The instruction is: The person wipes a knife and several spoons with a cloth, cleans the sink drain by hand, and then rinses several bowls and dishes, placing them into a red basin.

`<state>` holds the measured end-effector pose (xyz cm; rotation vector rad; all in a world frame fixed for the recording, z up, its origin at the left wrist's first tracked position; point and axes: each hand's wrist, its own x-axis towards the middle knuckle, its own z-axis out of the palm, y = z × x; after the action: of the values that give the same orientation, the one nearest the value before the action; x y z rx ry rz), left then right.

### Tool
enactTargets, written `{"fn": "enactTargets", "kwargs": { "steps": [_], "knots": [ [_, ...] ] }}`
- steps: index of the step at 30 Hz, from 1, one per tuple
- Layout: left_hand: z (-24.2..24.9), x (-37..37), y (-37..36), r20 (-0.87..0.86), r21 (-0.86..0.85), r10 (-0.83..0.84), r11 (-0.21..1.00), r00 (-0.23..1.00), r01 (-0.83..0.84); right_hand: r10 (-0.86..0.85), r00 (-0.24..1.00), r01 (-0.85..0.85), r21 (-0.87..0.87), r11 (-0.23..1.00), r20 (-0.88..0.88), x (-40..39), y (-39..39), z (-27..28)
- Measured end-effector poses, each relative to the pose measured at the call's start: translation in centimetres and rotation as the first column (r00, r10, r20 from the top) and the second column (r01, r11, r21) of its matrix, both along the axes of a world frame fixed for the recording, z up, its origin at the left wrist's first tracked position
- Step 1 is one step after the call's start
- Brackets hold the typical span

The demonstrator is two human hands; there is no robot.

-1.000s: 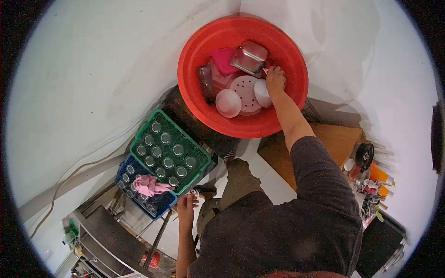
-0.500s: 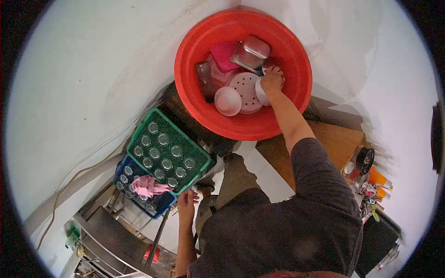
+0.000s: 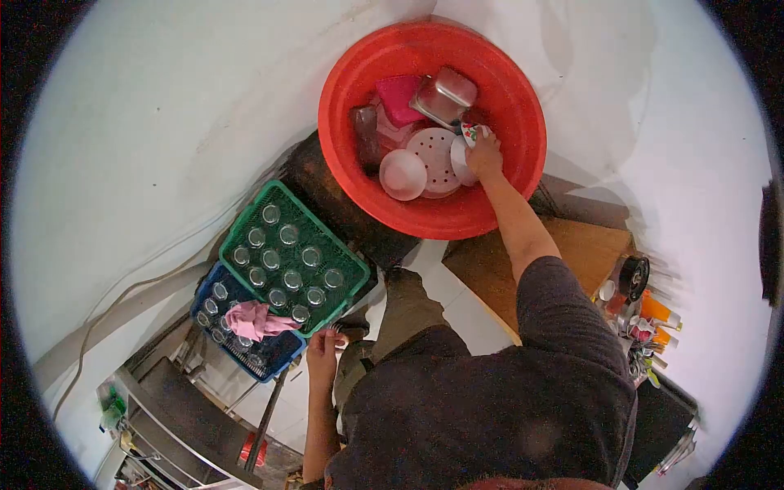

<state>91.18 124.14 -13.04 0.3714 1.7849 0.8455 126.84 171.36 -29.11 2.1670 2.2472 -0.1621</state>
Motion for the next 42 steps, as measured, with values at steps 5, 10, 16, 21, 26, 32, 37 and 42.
{"fn": "enactTargets", "kwargs": {
  "steps": [5,10,16,21,26,32,37,42],
  "knots": [
    [-0.6,-0.8,-1.7,-0.025,-0.005,-0.006,1.000,1.000,0.006,0.086,0.995,-0.085,0.014,0.996,-0.045,1.1,-0.9,0.2],
    [0.7,-0.8,-1.9,-0.039,-0.010,0.014,1.000,0.999,-0.014,0.287,0.945,-0.248,0.230,0.941,-0.158,2.2,-1.6,-0.1],
    [0.9,-2.5,-4.0,-0.077,0.045,0.061,0.997,0.995,-0.057,0.019,0.991,-0.013,0.046,0.999,-0.135,0.6,-2.8,3.6],
    [1.2,-6.0,-7.6,-0.119,0.173,0.141,0.978,0.983,-0.120,0.356,0.907,-0.224,0.461,0.859,-0.224,-2.7,-6.0,9.3],
    [5.5,-12.8,-13.9,-0.146,0.375,0.347,0.886,0.926,-0.273,0.626,0.735,-0.407,0.568,0.715,-0.261,-9.9,-16.8,14.6],
    [13.0,-25.7,-29.9,-0.221,0.577,0.709,0.649,0.670,-0.497,0.683,0.615,-0.538,0.423,0.729,-0.394,-21.3,-33.4,17.8],
    [17.6,-38.5,-50.5,-0.369,0.607,0.890,0.449,0.268,-0.656,0.722,0.432,-0.708,0.294,0.643,-0.540,-29.2,-42.9,19.9],
    [12.2,-50.4,-67.4,-0.731,0.334,0.682,0.396,0.031,-0.855,0.692,0.425,-0.765,0.176,0.619,-0.583,-35.1,-47.9,22.8]
  ]
}}
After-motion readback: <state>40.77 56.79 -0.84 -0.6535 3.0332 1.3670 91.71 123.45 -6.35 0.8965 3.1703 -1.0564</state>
